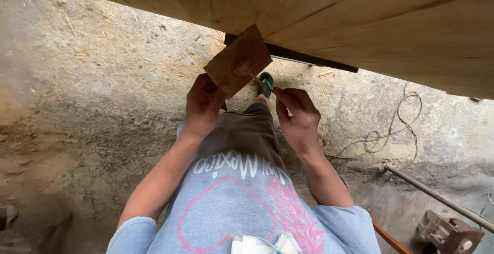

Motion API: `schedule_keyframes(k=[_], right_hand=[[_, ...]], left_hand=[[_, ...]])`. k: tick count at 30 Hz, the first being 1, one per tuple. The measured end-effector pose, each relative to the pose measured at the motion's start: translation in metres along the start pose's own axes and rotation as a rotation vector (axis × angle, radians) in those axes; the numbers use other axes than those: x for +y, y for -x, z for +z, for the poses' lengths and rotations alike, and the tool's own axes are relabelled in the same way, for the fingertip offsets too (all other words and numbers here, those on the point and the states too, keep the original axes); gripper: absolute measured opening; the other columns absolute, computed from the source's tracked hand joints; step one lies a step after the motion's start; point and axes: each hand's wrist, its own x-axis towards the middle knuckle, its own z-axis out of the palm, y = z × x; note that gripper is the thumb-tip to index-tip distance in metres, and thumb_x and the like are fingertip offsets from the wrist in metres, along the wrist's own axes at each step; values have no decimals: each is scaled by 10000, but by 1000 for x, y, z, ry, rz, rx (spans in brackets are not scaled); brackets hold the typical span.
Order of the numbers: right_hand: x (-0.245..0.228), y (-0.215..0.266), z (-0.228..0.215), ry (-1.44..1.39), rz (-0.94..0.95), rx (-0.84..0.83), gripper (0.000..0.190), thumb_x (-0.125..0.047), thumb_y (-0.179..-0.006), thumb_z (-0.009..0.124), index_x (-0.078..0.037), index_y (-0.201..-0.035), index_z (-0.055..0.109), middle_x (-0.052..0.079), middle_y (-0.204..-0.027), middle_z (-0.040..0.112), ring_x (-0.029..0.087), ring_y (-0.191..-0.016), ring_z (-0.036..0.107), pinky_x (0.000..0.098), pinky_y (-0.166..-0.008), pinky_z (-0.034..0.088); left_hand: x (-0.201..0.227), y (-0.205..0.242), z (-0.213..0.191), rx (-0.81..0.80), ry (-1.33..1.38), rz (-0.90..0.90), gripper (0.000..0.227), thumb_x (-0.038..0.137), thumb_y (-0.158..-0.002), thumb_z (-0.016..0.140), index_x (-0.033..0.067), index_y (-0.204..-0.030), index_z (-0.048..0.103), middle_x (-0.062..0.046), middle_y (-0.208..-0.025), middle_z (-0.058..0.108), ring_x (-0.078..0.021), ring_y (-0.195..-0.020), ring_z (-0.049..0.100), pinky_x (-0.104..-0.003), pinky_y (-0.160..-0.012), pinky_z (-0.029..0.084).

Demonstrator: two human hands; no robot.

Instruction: The person uses a putty knife to scoop a pinkish filler from a small wooden block and applies it into cracks and gaps on the underside of a large wooden board. The person repeatedly scoops and spreads the filler along the seams of the board.

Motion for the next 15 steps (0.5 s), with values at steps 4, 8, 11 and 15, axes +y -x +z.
schedule_keyframes(k=[4, 8, 11, 15], right_hand=[[-14, -4, 6, -52, 96, -21, 297, 72, -910, 732, -42, -1183, 757, 135, -1082, 715, 211, -841, 730, 303, -657, 614], [-21, -6, 11, -72, 76, -1, 303, 75, -919, 728, -37, -1199, 750, 132, -1083, 706, 218, -843, 720, 330, -680, 593], [-19, -2, 16, -135, 105, -22, 308, 74, -923, 724, -34, -1211, 743, 124, -1083, 706, 201, -835, 725, 312, -666, 595], [-8, 0, 18, -426, 133, -110, 260, 70, -932, 741, -25, -1174, 728, 103, -1078, 708, 179, -841, 694, 314, -676, 564]], left_hand=[[4, 2, 10, 56, -28, -6, 198, 81, -1054, 663, -38, -1174, 559, -73, -1074, 661, -82, -987, 602, -253, -860, 516], [8, 1, 19, 70, -3, 9, 238, 62, -1040, 651, -59, -1219, 551, -97, -1135, 676, -103, -1056, 635, -260, -918, 538], [13, 2, 19, 67, -49, 36, 235, 68, -1036, 662, -61, -1201, 555, -96, -1124, 677, -103, -1053, 635, -261, -916, 540], [17, 1, 6, 49, -212, -147, 208, 106, -1048, 691, -52, -1127, 582, -94, -929, 614, -115, -794, 526, -273, -675, 444]])
